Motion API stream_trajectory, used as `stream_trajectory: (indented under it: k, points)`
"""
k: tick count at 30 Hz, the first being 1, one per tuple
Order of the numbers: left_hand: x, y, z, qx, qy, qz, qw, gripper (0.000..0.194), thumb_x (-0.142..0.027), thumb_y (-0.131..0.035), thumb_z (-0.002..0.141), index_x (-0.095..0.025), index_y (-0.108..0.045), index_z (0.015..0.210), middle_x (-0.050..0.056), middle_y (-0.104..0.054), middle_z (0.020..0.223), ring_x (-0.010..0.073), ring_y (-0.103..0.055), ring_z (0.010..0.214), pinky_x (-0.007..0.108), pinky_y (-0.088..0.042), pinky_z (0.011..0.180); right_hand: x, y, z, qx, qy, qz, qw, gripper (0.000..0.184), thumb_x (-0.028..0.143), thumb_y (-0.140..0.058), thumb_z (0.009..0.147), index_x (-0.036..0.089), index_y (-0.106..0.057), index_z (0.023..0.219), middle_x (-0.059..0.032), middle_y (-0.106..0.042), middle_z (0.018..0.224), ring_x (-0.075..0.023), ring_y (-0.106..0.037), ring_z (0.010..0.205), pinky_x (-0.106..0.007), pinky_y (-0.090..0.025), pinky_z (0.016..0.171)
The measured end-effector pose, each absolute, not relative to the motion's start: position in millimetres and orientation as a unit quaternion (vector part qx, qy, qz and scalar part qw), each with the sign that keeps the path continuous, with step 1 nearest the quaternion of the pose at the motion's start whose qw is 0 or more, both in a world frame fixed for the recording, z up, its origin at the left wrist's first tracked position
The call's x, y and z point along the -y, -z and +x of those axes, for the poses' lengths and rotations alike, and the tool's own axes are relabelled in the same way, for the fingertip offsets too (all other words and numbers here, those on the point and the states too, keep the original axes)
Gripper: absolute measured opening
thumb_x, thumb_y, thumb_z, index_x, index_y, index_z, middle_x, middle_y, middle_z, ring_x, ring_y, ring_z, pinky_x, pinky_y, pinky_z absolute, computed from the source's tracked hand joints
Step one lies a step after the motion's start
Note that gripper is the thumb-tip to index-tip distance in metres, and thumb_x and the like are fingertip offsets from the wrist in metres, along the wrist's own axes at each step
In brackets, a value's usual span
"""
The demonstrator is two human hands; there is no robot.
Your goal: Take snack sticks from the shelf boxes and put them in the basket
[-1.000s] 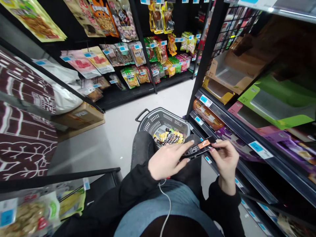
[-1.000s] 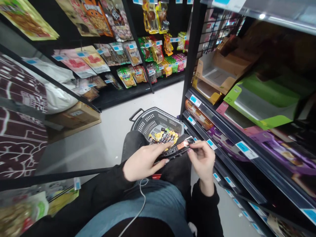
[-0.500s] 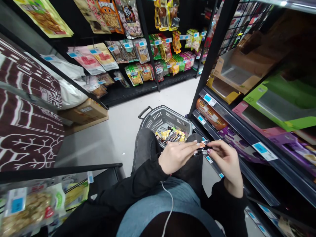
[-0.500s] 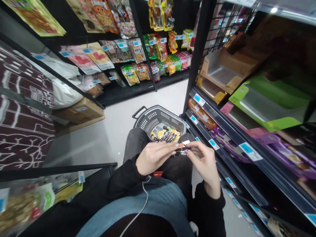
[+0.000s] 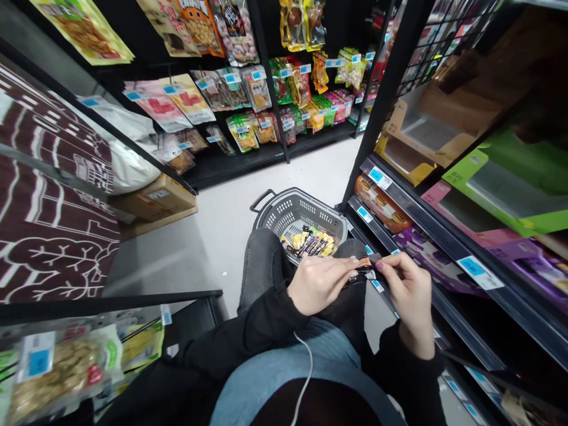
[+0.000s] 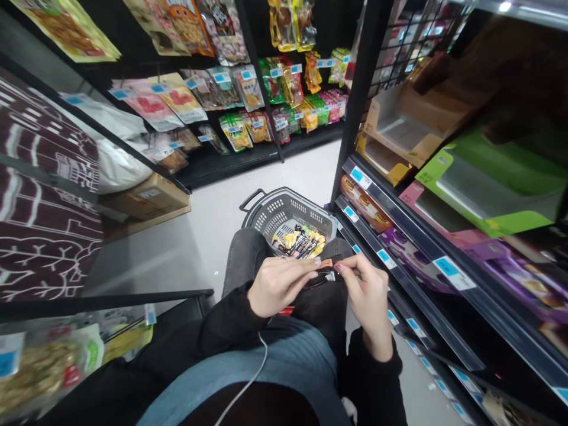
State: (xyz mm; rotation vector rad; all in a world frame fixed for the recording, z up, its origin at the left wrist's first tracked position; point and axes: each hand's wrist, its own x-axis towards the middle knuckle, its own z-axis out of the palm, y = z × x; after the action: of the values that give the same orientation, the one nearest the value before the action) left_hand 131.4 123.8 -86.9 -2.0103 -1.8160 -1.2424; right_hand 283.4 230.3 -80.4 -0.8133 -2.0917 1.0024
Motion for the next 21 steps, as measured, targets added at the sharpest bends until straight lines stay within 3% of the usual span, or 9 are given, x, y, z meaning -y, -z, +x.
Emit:
stream_trajectory:
  k: [5, 10, 17, 19, 21]
  points:
    - [-125, 90, 130, 0.623, 0.462, -0.631, -0.024, 0.015, -0.021, -0.057, 0.085, -0.016, -0.07, 0.093, 0.003, -0.075, 0.084, 0.0109, -0.07, 0.072, 0.019, -0.054, 0.07, -225, 82, 281, 0.78, -0.378, -0.356, 0.348, 0.018, 0.032, -0.056, 0.085, 0.019, -0.059, 0.072, 0.0016, -0.063, 0.061, -0.0111, -0.057, 0.051, -0.02, -0.042, 0.048]
    - [-125, 83, 124, 0.627, 0.458, -0.619, -0.121, 0.015, -0.023, -0.058, 0.084, -0.017, -0.07, 0.09, 0.001, -0.075, 0.084, 0.0102, -0.07, 0.071, 0.018, -0.053, 0.067, -224, 75, 281, 0.829, -0.346, -0.326, 0.294, 0.02, 0.03, -0.051, 0.088, 0.02, -0.053, 0.071, 0.0027, -0.06, 0.059, -0.0106, -0.054, 0.049, -0.02, -0.041, 0.049]
    - [-129, 74, 132, 0.606, 0.444, -0.648, -0.123, 0.02, -0.027, -0.052, 0.088, -0.017, -0.068, 0.092, 0.005, -0.074, 0.091, 0.0151, -0.069, 0.088, 0.025, -0.054, 0.079, -223, 61, 281, 0.875, -0.328, -0.256, 0.245, 0.017, 0.027, -0.047, 0.09, 0.022, -0.051, 0.074, 0.0029, -0.06, 0.063, -0.0105, -0.055, 0.051, -0.021, -0.041, 0.052]
    - [-131, 75, 132, 0.601, 0.494, -0.602, -0.18, 0.017, -0.029, -0.057, 0.085, -0.016, -0.069, 0.084, 0.005, -0.074, 0.086, 0.0154, -0.069, 0.087, 0.025, -0.053, 0.079, -225, 60, 282, 0.883, -0.327, -0.226, 0.248, 0.015, 0.025, -0.048, 0.09, 0.022, -0.053, 0.076, 0.0028, -0.062, 0.065, -0.0104, -0.056, 0.053, -0.021, -0.041, 0.053]
    - [-134, 76, 131, 0.604, 0.539, -0.514, -0.282, 0.018, -0.033, -0.066, 0.077, -0.015, -0.068, 0.08, 0.004, -0.073, 0.078, 0.0142, -0.068, 0.073, 0.023, -0.052, 0.068, -230, 60, 284, 0.893, -0.324, -0.188, 0.25, 0.013, 0.024, -0.049, 0.089, 0.022, -0.055, 0.078, 0.0024, -0.063, 0.068, -0.0104, -0.058, 0.055, -0.021, -0.042, 0.056]
